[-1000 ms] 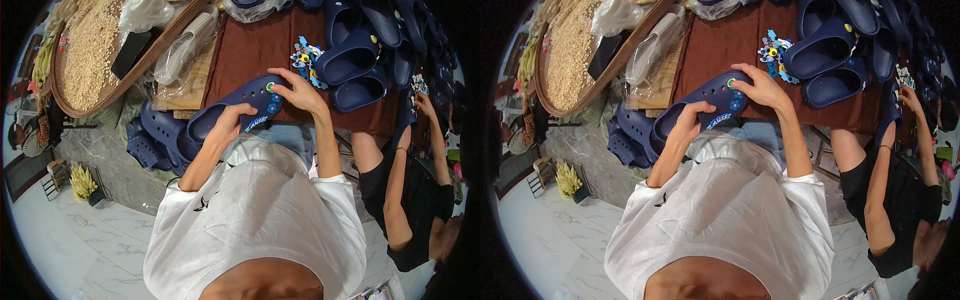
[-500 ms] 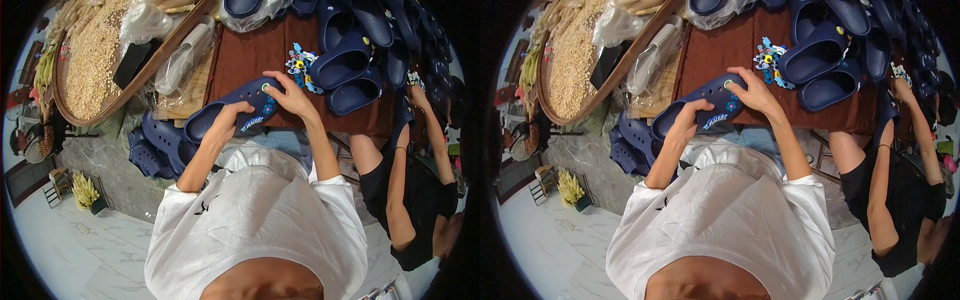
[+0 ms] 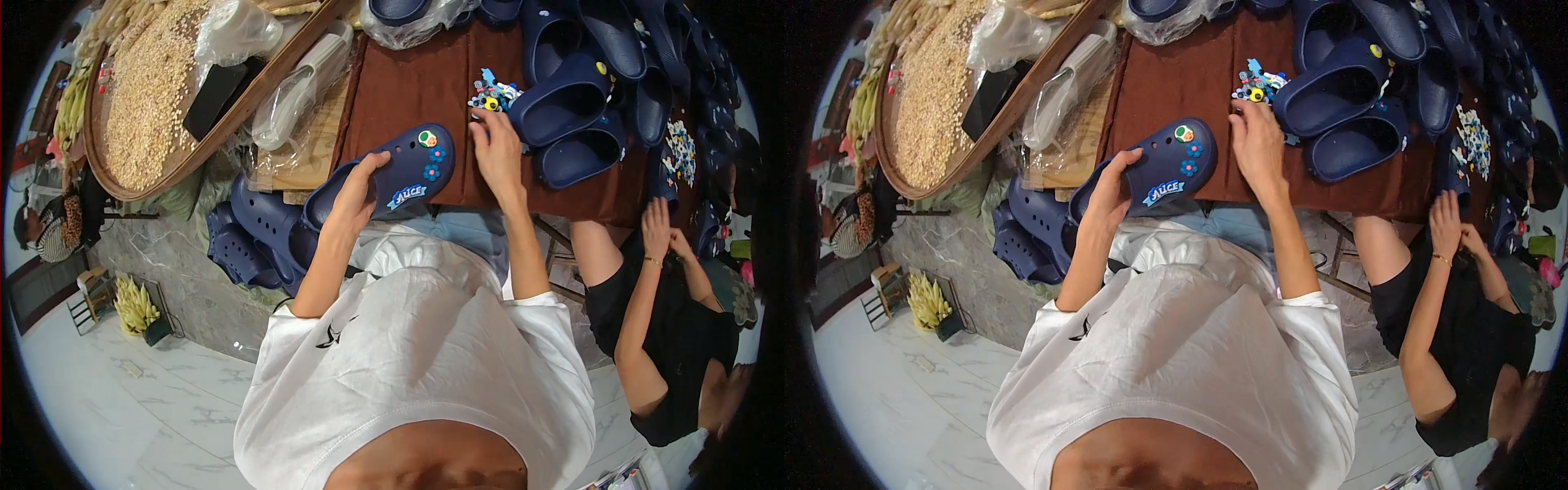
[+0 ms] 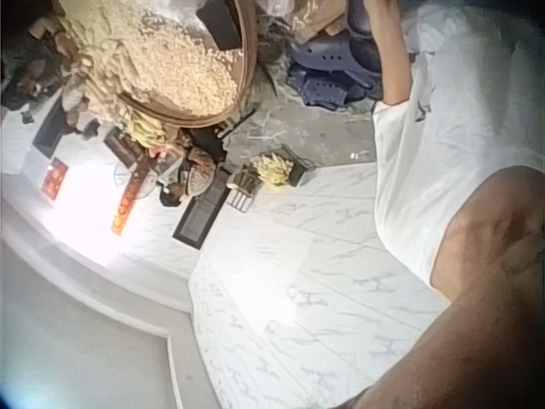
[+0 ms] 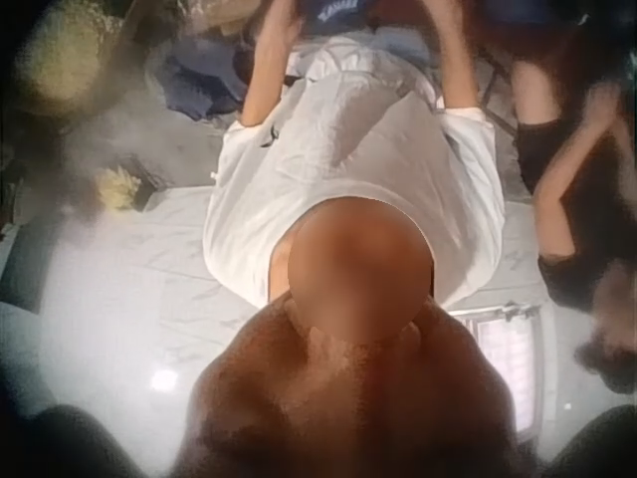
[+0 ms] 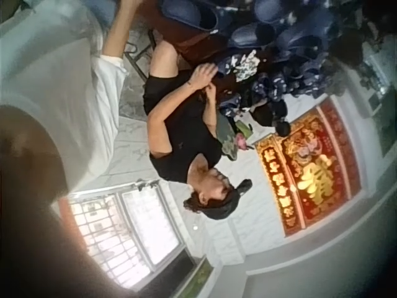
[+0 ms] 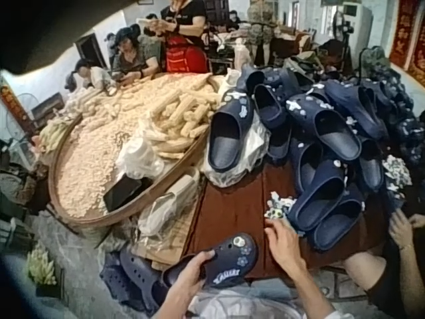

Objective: Attaching decorative charms and accessories to blue clogs.

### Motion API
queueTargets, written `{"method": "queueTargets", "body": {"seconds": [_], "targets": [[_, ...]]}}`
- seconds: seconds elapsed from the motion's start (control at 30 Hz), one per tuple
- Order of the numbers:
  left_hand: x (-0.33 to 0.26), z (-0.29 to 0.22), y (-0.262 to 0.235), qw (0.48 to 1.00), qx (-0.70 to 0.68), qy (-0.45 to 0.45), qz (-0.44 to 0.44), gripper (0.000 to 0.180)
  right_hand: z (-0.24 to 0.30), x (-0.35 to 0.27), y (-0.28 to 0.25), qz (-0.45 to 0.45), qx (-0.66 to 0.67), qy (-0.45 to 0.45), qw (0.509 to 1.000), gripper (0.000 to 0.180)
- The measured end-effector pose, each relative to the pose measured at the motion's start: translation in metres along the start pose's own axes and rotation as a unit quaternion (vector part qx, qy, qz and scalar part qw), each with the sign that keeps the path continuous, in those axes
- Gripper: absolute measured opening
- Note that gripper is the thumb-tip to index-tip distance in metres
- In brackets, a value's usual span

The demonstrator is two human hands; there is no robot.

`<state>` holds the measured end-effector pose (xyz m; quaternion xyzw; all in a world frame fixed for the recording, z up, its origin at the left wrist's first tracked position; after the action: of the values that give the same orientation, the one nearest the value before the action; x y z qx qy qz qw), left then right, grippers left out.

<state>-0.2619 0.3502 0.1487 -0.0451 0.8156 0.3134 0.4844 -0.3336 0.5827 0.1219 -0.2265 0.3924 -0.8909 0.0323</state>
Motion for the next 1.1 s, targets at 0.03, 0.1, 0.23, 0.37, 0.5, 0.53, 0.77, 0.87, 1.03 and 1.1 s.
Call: {"method": "queueTargets", "body": {"seconds": [0.03,0.1,0.23,0.37,0.5,0.53,0.77,0.87,1.03,1.1], "targets": [[0.003,0.001,-0.003,1.0,-0.012,0.005,0.003,0.035,-0.005,-0.001,-0.001,0.004,-0.031,-0.017,0.999,0.021],[0.004,0.002,-0.006,1.0,-0.026,0.009,0.005,0.035,-0.007,-0.001,0.006,0.022,-0.075,-0.018,0.997,0.024],[0.008,0.002,-0.009,0.998,-0.041,0.023,0.036,0.032,-0.011,0.002,0.016,0.038,-0.136,-0.016,0.99,0.026],[0.005,0.0,-0.005,0.999,-0.032,0.026,0.01,0.031,-0.016,0.007,0.018,0.039,-0.119,0.017,0.992,0.019],[0.005,-0.002,-0.005,0.998,-0.048,0.014,0.047,0.028,-0.022,0.005,0.023,0.023,-0.156,-0.008,0.987,0.022],[0.004,-0.003,-0.002,0.998,-0.051,0.012,0.037,0.026,-0.023,0.004,0.024,0.014,-0.162,-0.012,0.987,0.021],[0.014,0.001,0.0,0.991,-0.109,-0.008,0.077,0.024,0.014,0.002,0.004,-0.003,0.07,0.017,0.997,0.019],[0.014,0.007,0.007,0.99,-0.11,-0.011,0.086,0.025,0.049,-0.002,-0.004,0.041,0.164,0.05,0.984,0.017],[0.014,0.019,0.02,0.992,-0.102,-0.001,0.076,0.028,0.078,-0.009,-0.001,0.072,0.145,0.02,0.987,0.017],[0.011,0.021,0.023,0.994,-0.098,0.014,0.054,0.028,0.078,-0.01,0.001,0.054,0.105,-0.001,0.993,0.016]]}}
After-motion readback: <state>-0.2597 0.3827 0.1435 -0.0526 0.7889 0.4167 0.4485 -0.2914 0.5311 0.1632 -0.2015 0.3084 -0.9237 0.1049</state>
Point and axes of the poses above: each hand's wrist, its own x-axis towards the middle knuckle, its own y-axis out of the palm, z = x × y, the point moved 1 cm from there along x, towards the middle knuckle, and after that the axes turned 12 degrees about -y, right-handed, at the moved point
